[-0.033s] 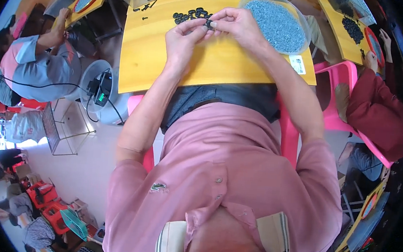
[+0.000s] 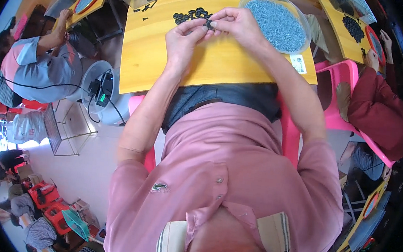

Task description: The person assembles small components by taking metal pins from a bowl, inserting them into black plastic pieces by hand, and placing the assembled pieces onto the table.

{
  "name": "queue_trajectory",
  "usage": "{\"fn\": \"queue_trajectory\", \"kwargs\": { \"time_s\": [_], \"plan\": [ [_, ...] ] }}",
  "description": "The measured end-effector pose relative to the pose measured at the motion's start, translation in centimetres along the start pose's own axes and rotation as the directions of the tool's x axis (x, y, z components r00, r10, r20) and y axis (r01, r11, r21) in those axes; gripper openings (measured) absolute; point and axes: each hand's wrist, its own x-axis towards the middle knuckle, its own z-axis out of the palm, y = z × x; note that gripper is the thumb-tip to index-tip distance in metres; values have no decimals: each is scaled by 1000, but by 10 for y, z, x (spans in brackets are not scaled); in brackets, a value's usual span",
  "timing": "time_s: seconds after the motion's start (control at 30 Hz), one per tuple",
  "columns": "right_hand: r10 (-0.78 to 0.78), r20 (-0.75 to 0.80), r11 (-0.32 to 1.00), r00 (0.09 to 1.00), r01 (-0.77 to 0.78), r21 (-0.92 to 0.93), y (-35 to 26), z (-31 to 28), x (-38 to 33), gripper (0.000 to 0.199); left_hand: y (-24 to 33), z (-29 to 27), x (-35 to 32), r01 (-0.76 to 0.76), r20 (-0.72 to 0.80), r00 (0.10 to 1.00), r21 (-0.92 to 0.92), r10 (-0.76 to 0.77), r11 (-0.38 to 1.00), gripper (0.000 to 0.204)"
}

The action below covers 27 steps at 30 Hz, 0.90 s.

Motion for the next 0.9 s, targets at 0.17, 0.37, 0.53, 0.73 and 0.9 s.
{"fn": "queue_trajectory", "kwargs": {
  "time_s": [0.17,0.37,0.53,0.73,0.9],
  "plan": [
    [-5,-9,1000,1000,5,-9,-1,-1,-1,20,2,4,-4,-11,-3,1000,-26,11,1000,25],
    [-24,-33,997,999,21,-71,-7,1,-2,18,1,5,-5,-35,-22,999,-78,34,996,24],
    [-29,-45,997,999,26,-66,-12,3,-4,19,1,5,-5,-35,-28,999,-87,32,996,25],
    [-38,-47,999,998,37,-30,-10,3,-4,18,-3,7,-5,-36,-39,999,-85,33,996,24],
    [-19,30,1000,999,20,-22,-10,-7,-1,18,-5,2,1,-129,57,991,126,122,984,22]
  ]
}}
